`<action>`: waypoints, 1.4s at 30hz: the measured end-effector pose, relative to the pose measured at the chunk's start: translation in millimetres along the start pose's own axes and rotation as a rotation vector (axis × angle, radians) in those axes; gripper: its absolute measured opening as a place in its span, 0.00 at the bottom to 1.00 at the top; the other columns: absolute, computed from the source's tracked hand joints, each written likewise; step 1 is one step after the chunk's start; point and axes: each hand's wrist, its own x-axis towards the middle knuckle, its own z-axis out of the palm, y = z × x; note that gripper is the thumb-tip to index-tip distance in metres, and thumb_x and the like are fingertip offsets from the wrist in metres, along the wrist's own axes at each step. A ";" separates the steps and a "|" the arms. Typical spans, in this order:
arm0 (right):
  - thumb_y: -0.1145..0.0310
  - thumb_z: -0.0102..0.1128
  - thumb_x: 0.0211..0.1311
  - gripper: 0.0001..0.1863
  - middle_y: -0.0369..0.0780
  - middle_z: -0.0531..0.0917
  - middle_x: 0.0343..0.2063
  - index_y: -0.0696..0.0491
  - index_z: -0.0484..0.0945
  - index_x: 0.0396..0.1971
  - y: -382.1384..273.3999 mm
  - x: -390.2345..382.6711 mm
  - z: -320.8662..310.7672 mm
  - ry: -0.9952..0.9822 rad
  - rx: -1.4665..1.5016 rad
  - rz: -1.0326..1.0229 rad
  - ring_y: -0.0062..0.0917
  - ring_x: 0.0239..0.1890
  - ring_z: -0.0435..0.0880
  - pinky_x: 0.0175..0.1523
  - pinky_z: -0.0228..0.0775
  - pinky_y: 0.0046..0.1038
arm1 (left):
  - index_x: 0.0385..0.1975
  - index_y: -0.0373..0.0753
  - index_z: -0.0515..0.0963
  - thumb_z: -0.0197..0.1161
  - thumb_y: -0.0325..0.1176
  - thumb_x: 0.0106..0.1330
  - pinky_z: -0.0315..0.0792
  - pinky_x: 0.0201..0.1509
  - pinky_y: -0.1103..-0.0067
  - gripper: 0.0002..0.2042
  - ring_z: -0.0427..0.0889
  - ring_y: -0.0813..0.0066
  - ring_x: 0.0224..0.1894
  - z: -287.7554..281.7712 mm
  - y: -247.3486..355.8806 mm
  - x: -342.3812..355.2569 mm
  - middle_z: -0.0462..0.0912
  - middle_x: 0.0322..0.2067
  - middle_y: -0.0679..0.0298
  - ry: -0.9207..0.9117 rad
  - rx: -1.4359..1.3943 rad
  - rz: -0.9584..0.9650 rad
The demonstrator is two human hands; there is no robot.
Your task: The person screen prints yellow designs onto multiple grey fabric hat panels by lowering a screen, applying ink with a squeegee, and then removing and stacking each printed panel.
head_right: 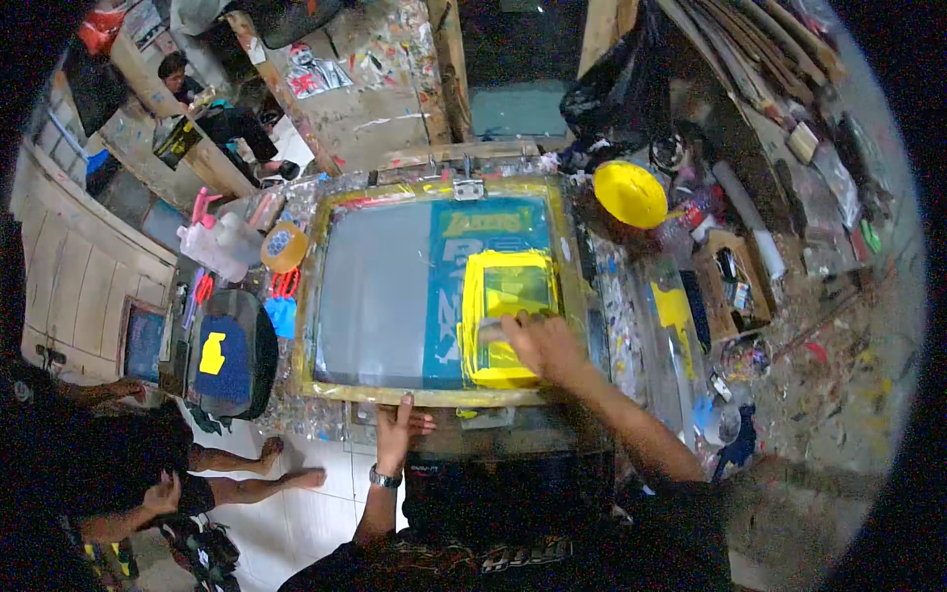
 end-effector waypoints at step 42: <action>0.33 0.43 0.62 0.39 0.53 0.82 0.45 0.52 0.76 0.57 50.2 177.6 -303.9 0.446 -0.220 0.222 0.47 0.50 0.81 0.54 0.72 0.43 | 0.60 0.19 0.61 0.52 0.43 0.73 0.59 0.68 0.60 0.29 0.67 0.42 0.63 -282.7 137.8 6.8 0.70 0.56 0.33 1.301 0.622 0.787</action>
